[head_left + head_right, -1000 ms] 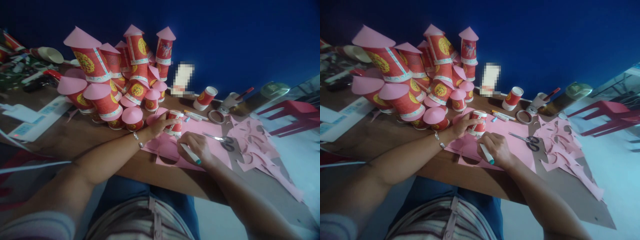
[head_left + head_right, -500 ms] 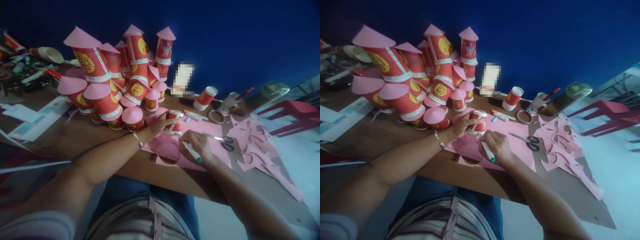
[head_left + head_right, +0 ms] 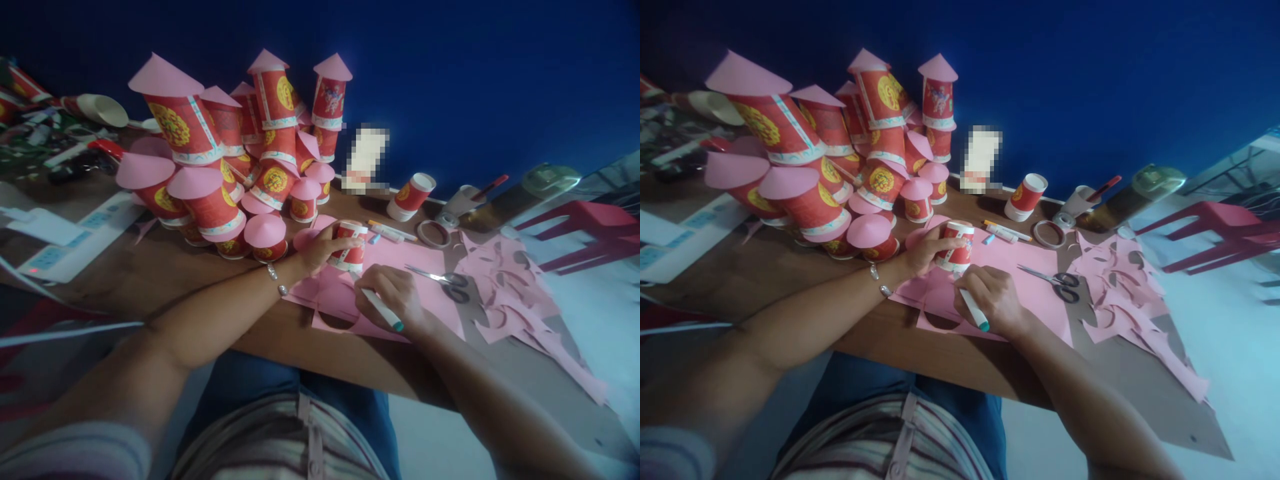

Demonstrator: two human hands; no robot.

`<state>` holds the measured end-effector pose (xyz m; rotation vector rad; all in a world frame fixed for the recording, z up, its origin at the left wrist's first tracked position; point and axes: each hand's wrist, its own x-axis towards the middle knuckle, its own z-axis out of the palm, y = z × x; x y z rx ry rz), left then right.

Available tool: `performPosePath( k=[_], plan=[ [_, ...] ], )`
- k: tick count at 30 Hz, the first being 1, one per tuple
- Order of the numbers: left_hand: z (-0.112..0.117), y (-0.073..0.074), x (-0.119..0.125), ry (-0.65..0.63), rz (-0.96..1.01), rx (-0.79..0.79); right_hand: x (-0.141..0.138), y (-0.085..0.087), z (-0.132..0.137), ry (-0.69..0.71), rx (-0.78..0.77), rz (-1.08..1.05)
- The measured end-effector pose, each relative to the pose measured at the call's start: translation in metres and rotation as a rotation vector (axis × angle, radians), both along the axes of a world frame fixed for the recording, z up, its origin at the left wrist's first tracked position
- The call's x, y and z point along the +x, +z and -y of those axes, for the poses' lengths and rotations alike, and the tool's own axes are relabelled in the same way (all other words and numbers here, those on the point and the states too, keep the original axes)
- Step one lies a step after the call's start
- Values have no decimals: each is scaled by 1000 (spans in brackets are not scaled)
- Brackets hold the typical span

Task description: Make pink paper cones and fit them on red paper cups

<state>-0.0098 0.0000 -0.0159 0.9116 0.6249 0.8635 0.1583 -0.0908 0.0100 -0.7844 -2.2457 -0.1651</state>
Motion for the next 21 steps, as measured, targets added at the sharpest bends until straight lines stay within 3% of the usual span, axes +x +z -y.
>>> performPosePath(
  k=[21],
  plan=[
    [1,-5,2,7,-21,111,-1,-5,-2,-19,-5,-9]
  ],
)
